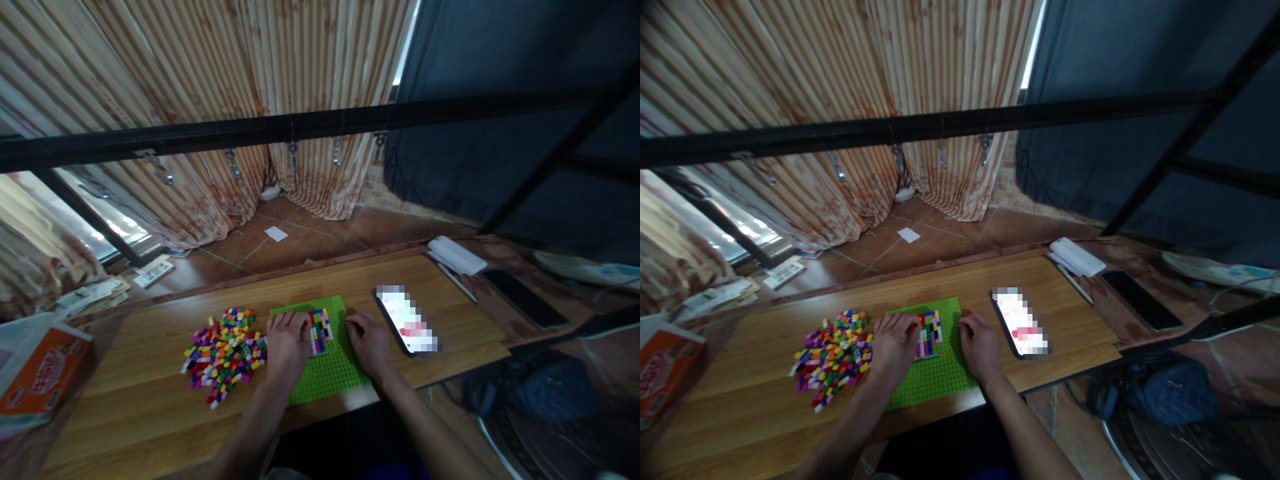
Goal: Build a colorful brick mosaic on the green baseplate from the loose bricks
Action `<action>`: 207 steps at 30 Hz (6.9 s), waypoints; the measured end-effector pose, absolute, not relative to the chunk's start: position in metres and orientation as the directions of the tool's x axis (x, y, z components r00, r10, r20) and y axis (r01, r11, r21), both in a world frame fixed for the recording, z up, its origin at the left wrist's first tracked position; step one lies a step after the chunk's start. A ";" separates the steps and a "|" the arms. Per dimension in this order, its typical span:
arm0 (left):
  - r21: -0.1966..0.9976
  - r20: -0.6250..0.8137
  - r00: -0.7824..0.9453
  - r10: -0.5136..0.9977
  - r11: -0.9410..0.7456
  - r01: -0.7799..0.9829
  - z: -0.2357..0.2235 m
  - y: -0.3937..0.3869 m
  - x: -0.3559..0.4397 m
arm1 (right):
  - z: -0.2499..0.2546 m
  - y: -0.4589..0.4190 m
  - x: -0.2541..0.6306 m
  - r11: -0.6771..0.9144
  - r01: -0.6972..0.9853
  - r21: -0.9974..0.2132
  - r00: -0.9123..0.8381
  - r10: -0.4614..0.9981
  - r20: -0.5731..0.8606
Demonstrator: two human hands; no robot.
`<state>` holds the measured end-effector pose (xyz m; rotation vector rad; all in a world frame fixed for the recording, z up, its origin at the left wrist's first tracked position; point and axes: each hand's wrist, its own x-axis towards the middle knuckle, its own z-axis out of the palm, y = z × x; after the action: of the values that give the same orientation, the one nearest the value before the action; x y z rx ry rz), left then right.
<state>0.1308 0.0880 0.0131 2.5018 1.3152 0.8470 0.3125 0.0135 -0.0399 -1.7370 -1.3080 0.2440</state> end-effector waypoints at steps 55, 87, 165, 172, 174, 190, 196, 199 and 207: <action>0.351 0.397 0.267 0.878 -0.414 0.840 0.007 0.045 0.089 | -0.048 0.011 0.320 -0.003 0.734 -0.680 0.368 0.842 0.394; 0.791 0.149 0.044 0.988 -0.146 0.594 -0.001 0.077 0.058 | -0.048 0.010 0.321 -0.008 0.749 -0.663 0.371 0.834 0.409; 0.407 0.084 0.338 0.938 -0.341 0.847 0.026 0.078 0.134 | -0.038 0.011 0.315 -0.019 0.703 -0.711 0.402 0.836 0.375; 0.434 0.193 0.374 0.907 -0.421 0.796 0.014 0.069 0.126 | -0.039 0.012 0.315 -0.022 0.686 -0.727 0.407 0.840 0.358; 0.417 0.249 0.407 0.879 -0.476 0.774 0.010 0.066 0.125 | -0.039 0.012 0.315 -0.024 0.683 -0.730 0.409 0.840 0.356; 0.290 0.326 0.472 0.819 -0.562 0.775 0.003 0.064 0.128 | -0.039 0.010 0.315 -0.030 0.703 -0.711 0.401 0.842 0.361; 0.277 0.284 0.495 0.821 -0.565 0.777 0.005 0.065 0.128 | -0.042 0.011 0.316 -0.018 0.706 -0.707 0.395 0.840 0.372; 0.291 0.272 0.488 0.829 -0.554 0.780 0.005 0.065 0.128 | -0.042 0.011 0.316 -0.017 0.717 -0.697 0.387 0.841 0.377; 0.410 0.365 0.454 0.813 -0.578 0.706 -0.002 0.048 0.118 | -0.045 0.009 0.320 -0.024 0.750 -0.661 0.368 0.846 0.386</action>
<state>0.1180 0.0483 -0.0023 2.5033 1.3254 0.7940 0.3197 0.0091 -0.0447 -1.7895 -1.4028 0.1440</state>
